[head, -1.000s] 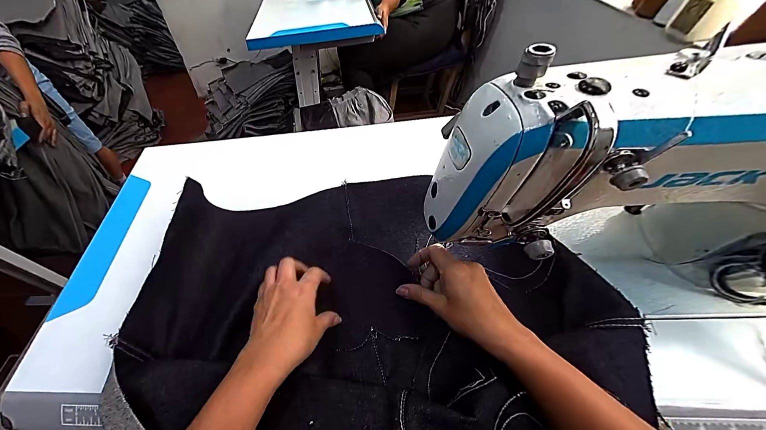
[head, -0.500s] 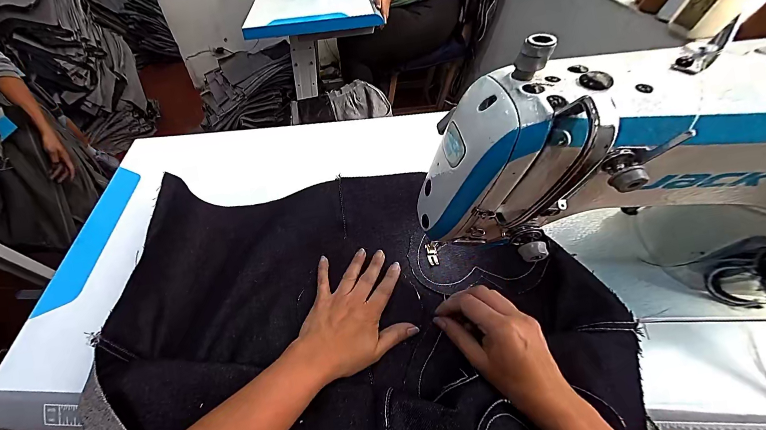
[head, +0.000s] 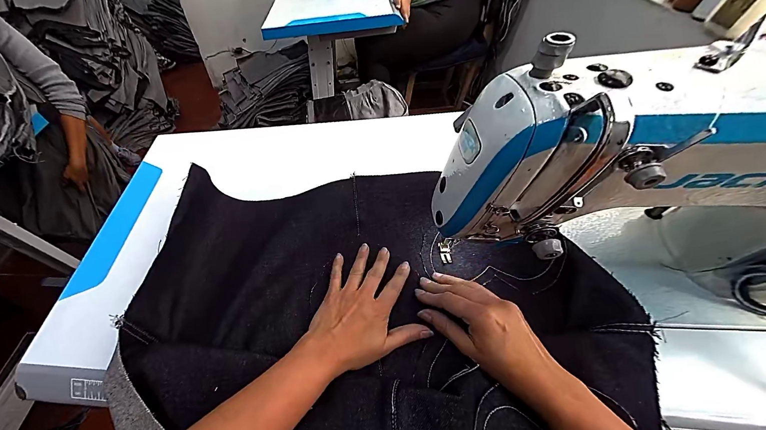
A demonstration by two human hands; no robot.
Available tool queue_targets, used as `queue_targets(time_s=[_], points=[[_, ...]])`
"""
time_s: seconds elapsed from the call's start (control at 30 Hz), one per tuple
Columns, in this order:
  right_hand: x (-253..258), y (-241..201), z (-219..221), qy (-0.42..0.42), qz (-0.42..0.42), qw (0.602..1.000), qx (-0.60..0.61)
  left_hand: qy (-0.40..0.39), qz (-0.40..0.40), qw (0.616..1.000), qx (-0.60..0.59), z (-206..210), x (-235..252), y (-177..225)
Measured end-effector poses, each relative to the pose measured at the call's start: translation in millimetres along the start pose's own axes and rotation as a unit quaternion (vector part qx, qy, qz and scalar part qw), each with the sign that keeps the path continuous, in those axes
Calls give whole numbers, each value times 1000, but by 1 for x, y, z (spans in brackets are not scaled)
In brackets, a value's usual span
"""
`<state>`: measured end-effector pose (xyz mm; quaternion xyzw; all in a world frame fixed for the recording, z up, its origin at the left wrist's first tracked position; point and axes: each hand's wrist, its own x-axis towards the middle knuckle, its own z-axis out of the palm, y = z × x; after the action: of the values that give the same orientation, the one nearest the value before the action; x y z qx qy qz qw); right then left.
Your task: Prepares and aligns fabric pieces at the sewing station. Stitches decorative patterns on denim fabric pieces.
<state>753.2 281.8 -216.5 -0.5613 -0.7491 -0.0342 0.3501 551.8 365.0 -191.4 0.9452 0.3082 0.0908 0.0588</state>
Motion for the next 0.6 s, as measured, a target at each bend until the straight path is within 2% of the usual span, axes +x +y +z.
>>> queue_targets(time_s=[0.13,0.23,0.37,0.53,0.6], points=[[-1,-1,0,16,-11,1000,-19,-31,36,999,1,-2,2,-3],[-2,-1,-1,2,-19,1000,-15,-43,23,999,-9,-3,3,-3],[-2,2,0,-19,-27,999,4,-3,-18,997,-72,-4,3,-5],[0,2,-2,-30,-16,999,11,-47,-40,982,-177,-18,6,-16],[0,2,-2,-30,-17,999,13,-25,-31,969,-244,-22,6,-26]])
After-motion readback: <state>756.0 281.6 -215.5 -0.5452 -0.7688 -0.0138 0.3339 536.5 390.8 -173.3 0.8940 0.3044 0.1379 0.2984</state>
